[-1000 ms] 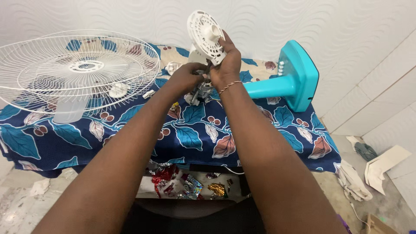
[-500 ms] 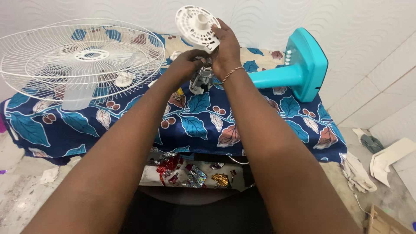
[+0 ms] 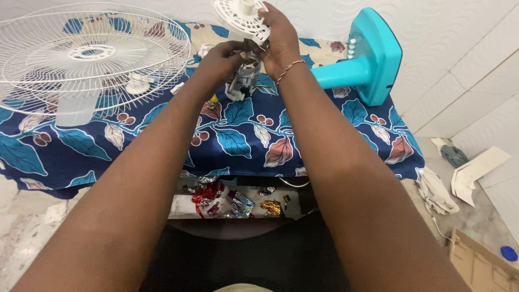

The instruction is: The person disassembles a table fan by removing screws from the base and motor housing using a screwdriver. They separate the fan head, motor, and rear grille, placing components on the table.

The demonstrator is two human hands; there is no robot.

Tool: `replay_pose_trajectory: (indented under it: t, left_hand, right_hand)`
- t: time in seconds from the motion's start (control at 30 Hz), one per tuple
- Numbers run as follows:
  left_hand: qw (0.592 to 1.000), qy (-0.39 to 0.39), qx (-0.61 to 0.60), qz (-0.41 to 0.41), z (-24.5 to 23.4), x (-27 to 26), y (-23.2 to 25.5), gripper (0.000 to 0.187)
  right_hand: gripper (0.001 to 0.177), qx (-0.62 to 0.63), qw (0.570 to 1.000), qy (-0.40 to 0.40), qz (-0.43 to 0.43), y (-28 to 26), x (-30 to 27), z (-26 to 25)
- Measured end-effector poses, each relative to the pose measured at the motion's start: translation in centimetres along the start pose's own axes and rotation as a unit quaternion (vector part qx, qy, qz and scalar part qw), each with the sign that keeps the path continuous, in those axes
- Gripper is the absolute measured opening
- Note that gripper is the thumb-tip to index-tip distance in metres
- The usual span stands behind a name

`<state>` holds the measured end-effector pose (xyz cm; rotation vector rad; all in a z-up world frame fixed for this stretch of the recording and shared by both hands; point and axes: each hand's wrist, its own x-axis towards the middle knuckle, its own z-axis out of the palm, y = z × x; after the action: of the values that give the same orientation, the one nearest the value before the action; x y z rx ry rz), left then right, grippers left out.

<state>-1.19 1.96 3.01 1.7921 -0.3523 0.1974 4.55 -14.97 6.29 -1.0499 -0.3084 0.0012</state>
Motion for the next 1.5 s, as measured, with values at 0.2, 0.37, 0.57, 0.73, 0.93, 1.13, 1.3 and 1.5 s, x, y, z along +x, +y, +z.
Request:
replay_pose_trajectory:
  t: [0.2,0.37,0.57,0.73,0.93,1.13,1.3,1.5]
  left_hand:
    - [1.0,0.011,0.013,-0.025,0.4,1.6,-1.5,0.039]
    - [1.0,0.0,-0.005,0.02,0.5,2.1,-2.8,0.038]
    - [0.996,0.062,-0.01,0.069,0.6,2.0,-4.5,0.054]
    - [0.98,0.114,-0.114,0.114,1.2,1.4,-6.1,0.071]
    - [0.995,0.072,-0.043,0.062,1.1,1.4,-6.2,0.065]
    - [0.997,0.016,-0.073,0.006,1.6,0.8,-5.6,0.068]
    - [0.995,-0.044,-0.09,-0.015,1.2,0.2,-4.4,0.089]
    - [0.993,-0.108,-0.01,-0.038,0.1,-1.0,-1.6,0.107]
  right_hand:
    - [0.049,-0.02,0.997,0.07,0.014,-0.5,-0.5,0.8]
    - [0.049,-0.023,0.996,0.076,0.035,-1.0,-0.7,0.9]
    - [0.045,-0.138,0.987,0.078,0.038,0.3,-0.7,-0.3]
    - [0.039,-0.137,0.988,0.065,0.033,2.0,-0.6,-1.6]
    - [0.041,-0.068,0.996,0.03,0.046,2.3,-1.9,-3.2]
    - [0.04,0.06,0.998,0.002,0.031,3.1,-3.7,-3.6]
    - [0.043,0.093,0.995,0.019,0.029,3.9,-3.9,-4.0]
    - [0.046,0.079,0.995,0.031,0.044,3.6,-3.8,-4.6]
